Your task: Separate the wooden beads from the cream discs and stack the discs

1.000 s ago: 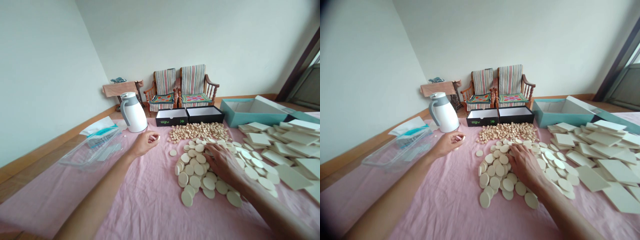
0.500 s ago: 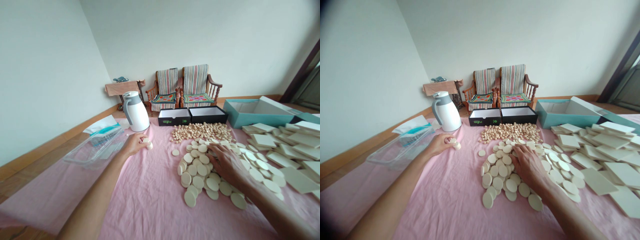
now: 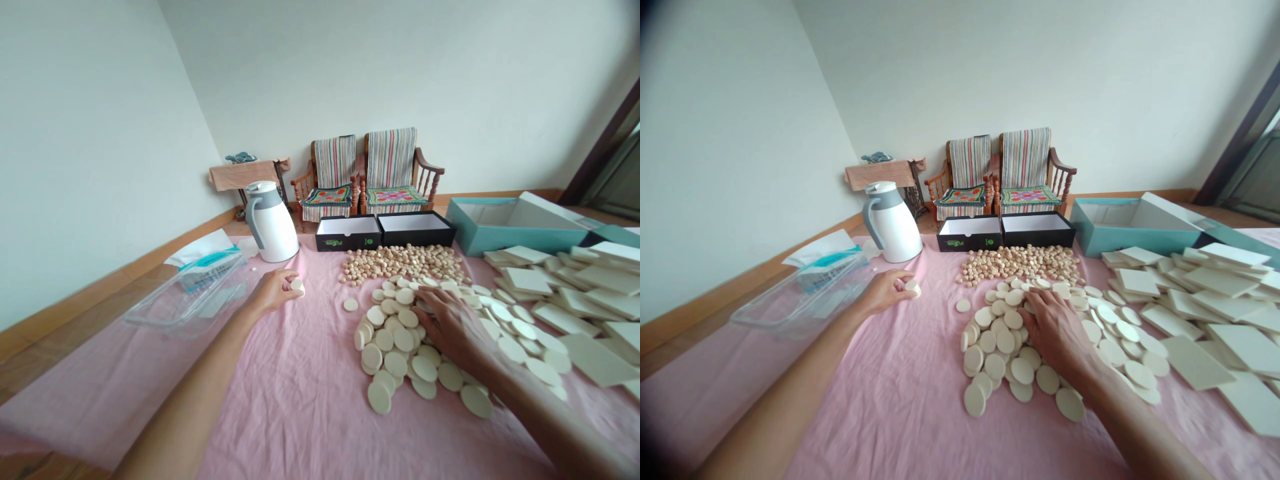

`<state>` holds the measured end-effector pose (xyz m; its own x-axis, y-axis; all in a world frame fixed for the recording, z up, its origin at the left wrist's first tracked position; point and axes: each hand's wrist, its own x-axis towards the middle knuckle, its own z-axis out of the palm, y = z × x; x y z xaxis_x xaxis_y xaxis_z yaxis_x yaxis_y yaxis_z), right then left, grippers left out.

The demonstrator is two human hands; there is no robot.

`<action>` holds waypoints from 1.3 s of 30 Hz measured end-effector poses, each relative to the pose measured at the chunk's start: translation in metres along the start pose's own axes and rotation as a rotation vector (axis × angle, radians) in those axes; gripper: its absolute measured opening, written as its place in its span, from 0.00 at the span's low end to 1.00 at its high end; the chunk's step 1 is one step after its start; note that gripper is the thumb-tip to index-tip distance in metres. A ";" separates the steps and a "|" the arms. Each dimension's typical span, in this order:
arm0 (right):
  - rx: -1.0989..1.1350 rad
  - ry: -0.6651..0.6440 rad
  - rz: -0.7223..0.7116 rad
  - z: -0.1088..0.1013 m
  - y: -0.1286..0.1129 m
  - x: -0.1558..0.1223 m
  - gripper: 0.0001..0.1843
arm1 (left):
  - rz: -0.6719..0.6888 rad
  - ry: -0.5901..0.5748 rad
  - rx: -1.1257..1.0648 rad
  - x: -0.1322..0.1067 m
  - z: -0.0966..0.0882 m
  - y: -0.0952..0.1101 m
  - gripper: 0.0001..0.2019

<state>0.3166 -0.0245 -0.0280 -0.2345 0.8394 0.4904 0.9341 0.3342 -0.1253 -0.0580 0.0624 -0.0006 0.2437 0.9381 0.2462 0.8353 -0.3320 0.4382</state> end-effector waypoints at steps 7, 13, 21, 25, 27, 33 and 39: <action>-0.001 -0.001 -0.008 0.001 0.001 -0.001 0.19 | 0.031 -0.089 -0.048 -0.005 -0.014 0.004 0.22; 0.011 0.032 -0.018 0.000 0.001 0.000 0.18 | 0.032 -0.094 -0.034 -0.003 -0.010 0.007 0.20; 0.018 0.015 -0.015 0.000 0.000 0.000 0.18 | 0.118 0.019 0.082 -0.008 -0.020 0.028 0.20; 0.014 0.012 -0.017 0.002 0.003 0.000 0.18 | 0.237 -0.062 -0.052 -0.013 -0.002 0.075 0.11; 0.020 0.016 -0.023 0.003 0.003 0.000 0.18 | 0.323 -0.155 -0.078 -0.013 0.017 0.094 0.10; 0.025 0.008 -0.008 0.000 0.000 0.000 0.18 | 0.404 -0.123 -0.029 -0.007 0.061 0.105 0.07; 0.018 0.010 -0.010 0.000 0.000 0.000 0.18 | 0.494 -0.200 -0.063 -0.009 0.053 0.100 0.17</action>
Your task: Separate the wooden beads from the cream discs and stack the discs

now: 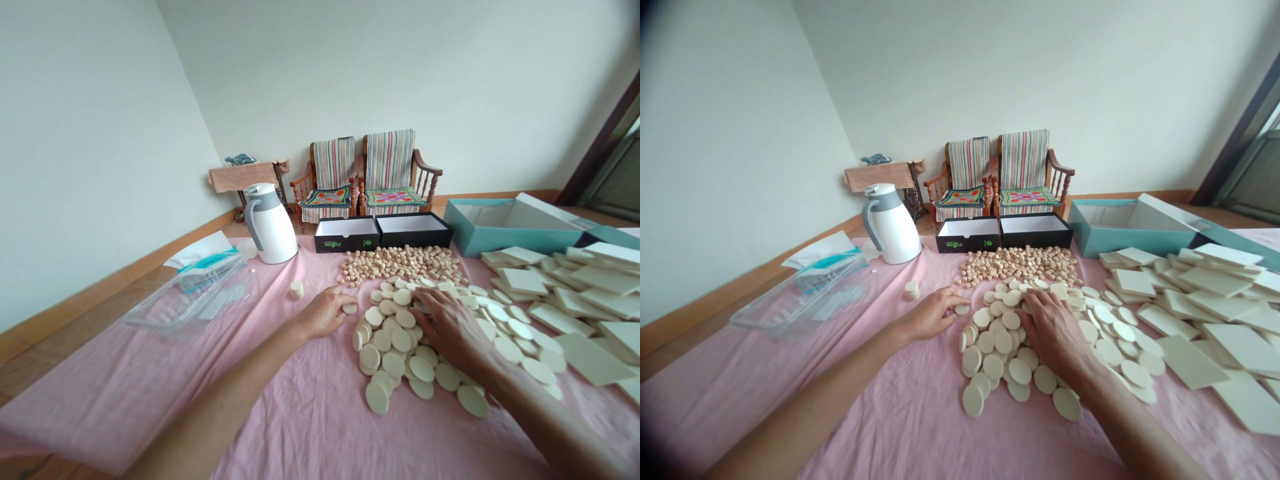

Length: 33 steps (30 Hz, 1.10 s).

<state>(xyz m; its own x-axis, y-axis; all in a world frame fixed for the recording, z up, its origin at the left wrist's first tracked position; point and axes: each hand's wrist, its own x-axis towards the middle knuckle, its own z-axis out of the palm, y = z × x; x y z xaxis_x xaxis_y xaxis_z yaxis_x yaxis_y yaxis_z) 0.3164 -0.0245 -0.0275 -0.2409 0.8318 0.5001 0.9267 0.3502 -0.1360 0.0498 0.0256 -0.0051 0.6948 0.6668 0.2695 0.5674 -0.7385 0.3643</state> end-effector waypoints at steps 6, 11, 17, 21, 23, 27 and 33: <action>-0.012 -0.006 -0.004 0.002 0.003 -0.001 0.19 | -0.035 -0.030 0.010 -0.003 -0.001 -0.003 0.12; -0.005 0.002 -0.003 0.000 0.002 0.000 0.19 | -0.191 0.098 0.049 -0.009 -0.028 -0.019 0.12; 0.007 0.016 -0.012 0.002 0.003 0.000 0.18 | -0.437 0.298 0.141 -0.027 -0.074 -0.063 0.15; 0.001 0.020 -0.015 0.002 0.003 -0.001 0.18 | -0.478 0.231 0.128 -0.037 -0.079 -0.080 0.15; -0.005 0.018 -0.010 0.002 0.003 -0.001 0.18 | -0.474 0.186 0.111 -0.038 -0.076 -0.083 0.15; -0.011 0.008 -0.019 0.002 0.003 -0.001 0.19 | -0.458 0.135 0.102 -0.038 -0.071 -0.085 0.14; 0.004 -0.006 -0.014 0.002 0.003 0.000 0.19 | -0.456 0.209 0.190 -0.036 -0.075 -0.076 0.20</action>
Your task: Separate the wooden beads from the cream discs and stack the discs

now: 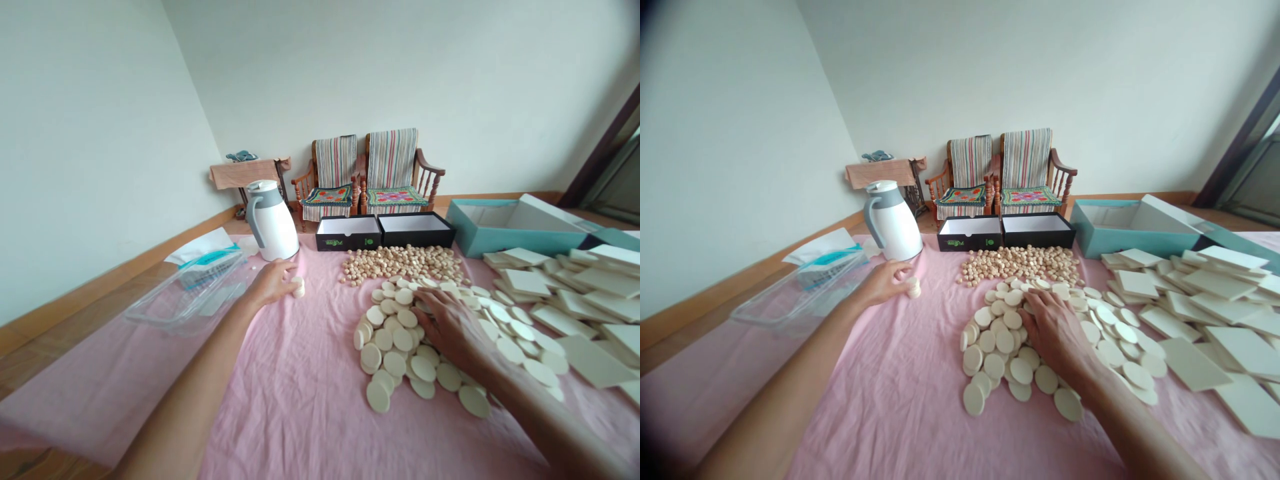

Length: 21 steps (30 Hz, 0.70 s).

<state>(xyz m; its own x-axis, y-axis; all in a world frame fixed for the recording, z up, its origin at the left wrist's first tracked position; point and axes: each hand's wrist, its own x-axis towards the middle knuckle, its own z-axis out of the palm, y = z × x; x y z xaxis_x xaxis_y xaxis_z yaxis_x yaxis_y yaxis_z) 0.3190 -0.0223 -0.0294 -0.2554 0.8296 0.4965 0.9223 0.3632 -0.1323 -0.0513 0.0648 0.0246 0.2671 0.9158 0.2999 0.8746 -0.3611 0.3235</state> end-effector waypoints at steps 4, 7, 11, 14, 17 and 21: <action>-0.008 -0.031 0.033 -0.005 -0.004 0.001 0.18 | 0.082 0.131 -0.090 -0.002 0.005 0.038 0.17; 0.002 -0.040 0.050 -0.007 -0.007 0.001 0.18 | 0.243 -0.034 -0.236 -0.008 0.025 0.079 0.15; 0.015 -0.058 0.069 -0.008 -0.008 0.002 0.18 | 0.386 -0.236 -0.277 -0.015 0.049 0.121 0.16; 0.017 -0.064 0.082 -0.008 -0.009 0.002 0.17 | 0.413 -0.250 -0.251 -0.016 0.056 0.135 0.18; 0.020 -0.054 0.085 -0.008 -0.009 0.002 0.17 | 0.399 -0.234 -0.205 -0.017 0.058 0.138 0.14; 0.030 -0.051 0.087 -0.007 -0.008 0.002 0.17 | 0.389 -0.207 -0.163 -0.017 0.052 0.137 0.10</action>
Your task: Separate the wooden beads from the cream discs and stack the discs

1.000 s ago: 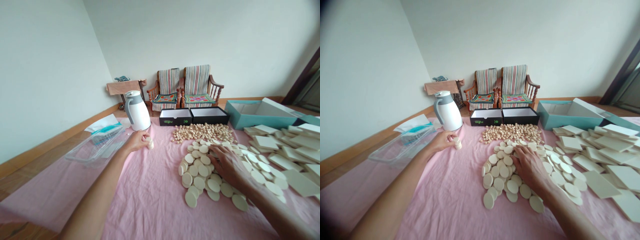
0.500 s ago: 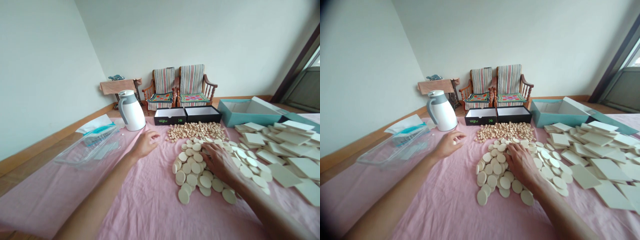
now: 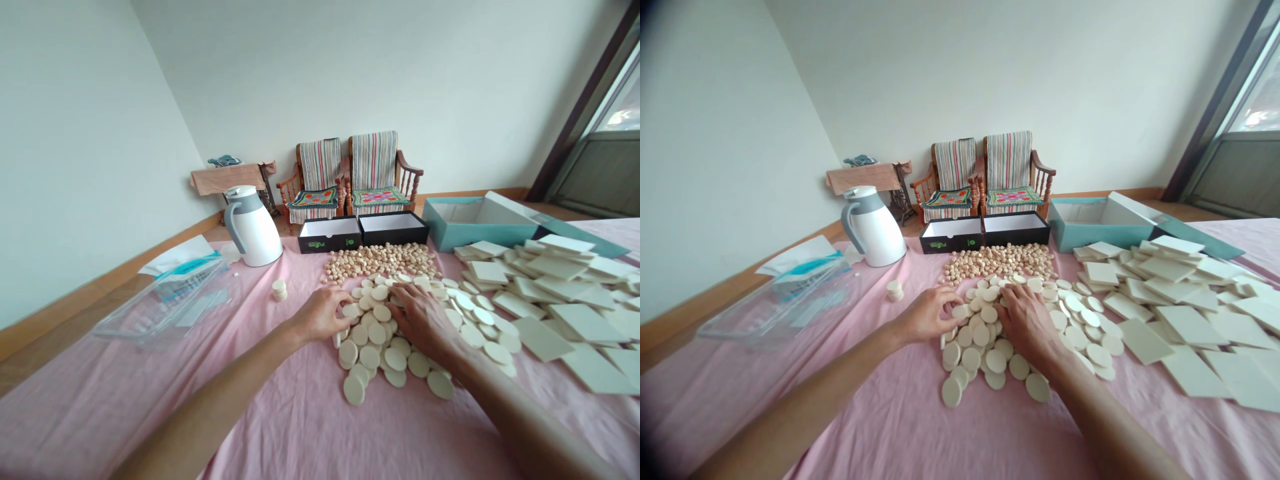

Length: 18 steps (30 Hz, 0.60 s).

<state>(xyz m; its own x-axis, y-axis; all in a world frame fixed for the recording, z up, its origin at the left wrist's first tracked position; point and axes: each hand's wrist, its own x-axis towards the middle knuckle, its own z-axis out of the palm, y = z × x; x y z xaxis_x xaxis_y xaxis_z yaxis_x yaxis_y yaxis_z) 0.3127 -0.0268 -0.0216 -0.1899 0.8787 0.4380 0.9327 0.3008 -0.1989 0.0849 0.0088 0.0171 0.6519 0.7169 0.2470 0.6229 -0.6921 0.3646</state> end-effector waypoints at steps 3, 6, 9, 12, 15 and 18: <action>0.004 -0.007 0.006 0.000 -0.001 0.000 0.16 | -0.038 0.050 0.101 0.002 -0.016 -0.010 0.10; 0.002 -0.005 0.009 -0.001 -0.002 0.000 0.16 | -0.121 0.061 0.293 0.006 -0.033 -0.028 0.11; -0.001 -0.011 0.010 -0.003 -0.004 0.000 0.15 | -0.211 -0.024 0.463 0.009 -0.037 -0.046 0.10; -0.003 -0.014 0.008 -0.005 -0.005 0.000 0.15 | -0.266 -0.115 0.517 0.007 -0.028 -0.058 0.11; 0.000 -0.011 0.000 -0.004 -0.004 0.000 0.15 | -0.263 -0.140 0.515 0.004 -0.017 -0.065 0.11; 0.002 -0.015 -0.001 -0.003 -0.003 0.000 0.15 | -0.265 -0.157 0.505 0.001 -0.013 -0.068 0.11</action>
<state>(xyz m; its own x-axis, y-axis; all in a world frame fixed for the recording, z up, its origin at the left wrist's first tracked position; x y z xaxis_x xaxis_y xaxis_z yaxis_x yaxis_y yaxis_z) 0.3111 -0.0285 -0.0185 -0.1954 0.8838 0.4251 0.9318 0.3025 -0.2005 0.0375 0.0577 0.0041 0.4781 0.8765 0.0557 0.8769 -0.4729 -0.0860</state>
